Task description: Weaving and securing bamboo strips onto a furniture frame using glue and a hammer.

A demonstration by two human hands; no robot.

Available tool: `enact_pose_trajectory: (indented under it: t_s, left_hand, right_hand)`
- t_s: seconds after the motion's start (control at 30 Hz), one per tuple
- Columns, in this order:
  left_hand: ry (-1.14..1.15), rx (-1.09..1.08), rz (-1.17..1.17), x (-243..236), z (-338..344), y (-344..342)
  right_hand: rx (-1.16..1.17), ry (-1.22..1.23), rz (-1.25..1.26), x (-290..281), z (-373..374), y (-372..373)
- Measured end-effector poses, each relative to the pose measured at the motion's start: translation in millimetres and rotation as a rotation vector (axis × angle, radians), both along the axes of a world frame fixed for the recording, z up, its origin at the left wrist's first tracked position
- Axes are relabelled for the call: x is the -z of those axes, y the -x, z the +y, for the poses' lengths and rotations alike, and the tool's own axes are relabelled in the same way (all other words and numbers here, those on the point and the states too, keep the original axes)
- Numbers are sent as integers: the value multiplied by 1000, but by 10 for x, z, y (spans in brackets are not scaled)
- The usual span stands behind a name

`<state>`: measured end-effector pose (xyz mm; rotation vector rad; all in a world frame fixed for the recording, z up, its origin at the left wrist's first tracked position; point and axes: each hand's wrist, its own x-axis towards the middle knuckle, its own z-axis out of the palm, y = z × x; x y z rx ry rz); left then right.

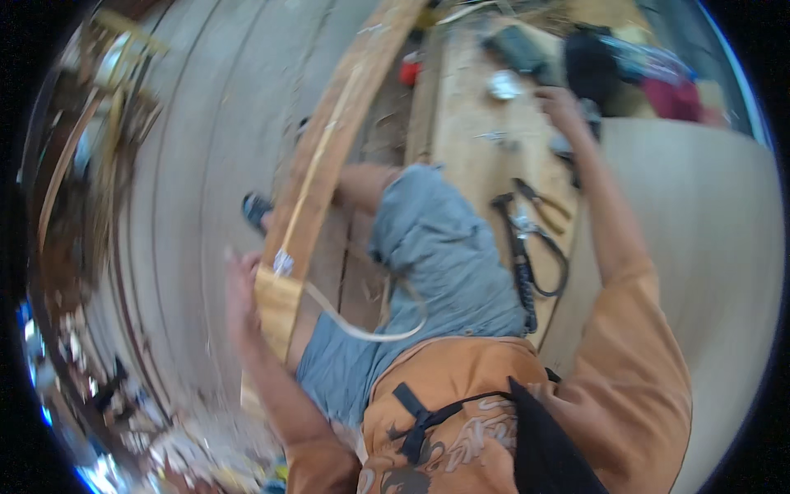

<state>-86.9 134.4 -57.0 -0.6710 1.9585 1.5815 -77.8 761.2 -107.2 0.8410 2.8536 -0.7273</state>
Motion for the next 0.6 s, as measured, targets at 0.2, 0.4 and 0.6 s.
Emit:
enact_pose_trajectory:
  t_s: [0.2,0.4,0.6]
  left_hand:
    - [-52,70,52,-4,-1,-5]
    - [8,208,111,155,-79,27]
    - [145,238,215,259,-82,53]
  right_hand:
    - [-26,316,206,-539,-1055,-237]
    - [-609,365,426,-598,-2976,-657]
    - [-640,424,367,-597,-3750,-649]
